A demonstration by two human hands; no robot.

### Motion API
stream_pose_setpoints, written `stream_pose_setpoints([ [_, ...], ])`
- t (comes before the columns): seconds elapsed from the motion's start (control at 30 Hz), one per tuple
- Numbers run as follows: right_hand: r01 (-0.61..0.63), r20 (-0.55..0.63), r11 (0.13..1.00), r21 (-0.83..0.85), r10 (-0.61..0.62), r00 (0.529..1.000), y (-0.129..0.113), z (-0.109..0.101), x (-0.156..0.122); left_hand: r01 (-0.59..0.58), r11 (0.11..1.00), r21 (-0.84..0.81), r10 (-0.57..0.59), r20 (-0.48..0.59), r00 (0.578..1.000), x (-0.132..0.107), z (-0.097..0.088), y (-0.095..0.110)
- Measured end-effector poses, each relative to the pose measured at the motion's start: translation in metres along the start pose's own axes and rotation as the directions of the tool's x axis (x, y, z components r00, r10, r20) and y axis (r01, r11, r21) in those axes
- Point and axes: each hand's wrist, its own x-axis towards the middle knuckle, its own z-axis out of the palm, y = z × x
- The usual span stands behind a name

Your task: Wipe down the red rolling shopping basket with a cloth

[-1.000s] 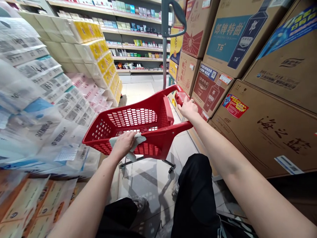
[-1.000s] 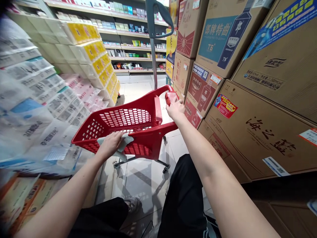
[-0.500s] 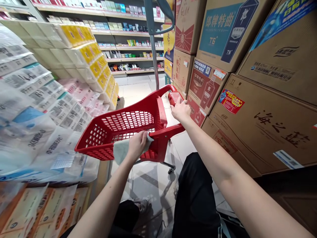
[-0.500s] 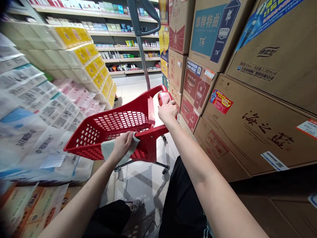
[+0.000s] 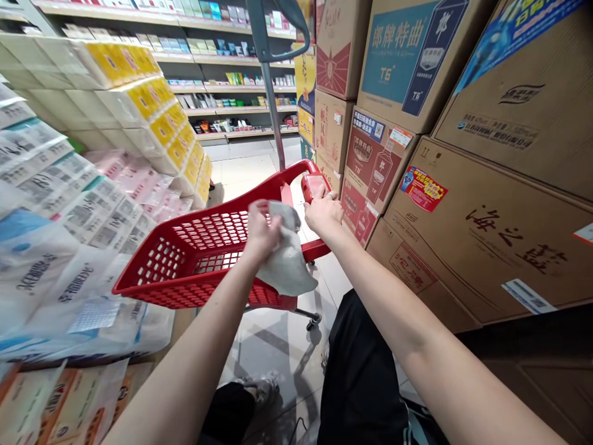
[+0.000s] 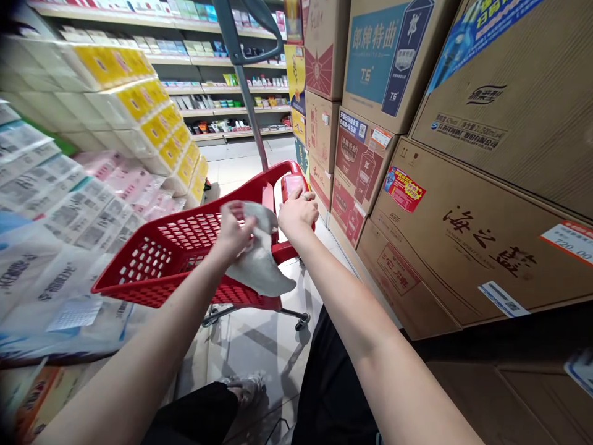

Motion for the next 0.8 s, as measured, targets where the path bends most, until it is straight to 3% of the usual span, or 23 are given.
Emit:
stream_pose_setpoints([
  [0.07, 0.006, 0.003, 1.0, -0.002, -0.006, 1.0, 0.001, 0.002, 0.001, -0.046, 0.959, 0.281, 0.031, 0.056, 0.998, -0.014, 0.0, -0.008],
  [0.13, 0.01, -0.005, 1.0, -0.004, -0.01, 1.0, 0.001, 0.003, 0.002, -0.102, 0.824, 0.558, 0.05, 0.107, 0.993, -0.023, -0.001, -0.009],
  [0.2, 0.013, -0.014, 1.0, -0.007, -0.013, 1.0, 0.002, 0.004, 0.003, -0.14, 0.708, 0.692, 0.003, 0.196, 0.981, -0.026, -0.001, -0.003],
  [0.37, 0.024, -0.006, 1.0, -0.01, -0.024, 1.0, 0.002, 0.002, 0.002, -0.269, 0.631, 0.728, -0.161, 0.461, 0.873, -0.02, 0.008, 0.015],
  [0.5, 0.019, 0.004, 1.0, -0.014, -0.019, 1.0, 0.003, 0.003, 0.0, -0.238, 0.594, 0.769, -0.326, 0.5, 0.802, -0.008, 0.017, 0.01],
  [0.8, 0.05, -0.003, 0.999, 0.001, -0.05, 0.999, 0.002, 0.005, 0.007, -0.142, 0.566, 0.812, -0.365, 0.402, 0.84, 0.042, 0.041, -0.016],
])
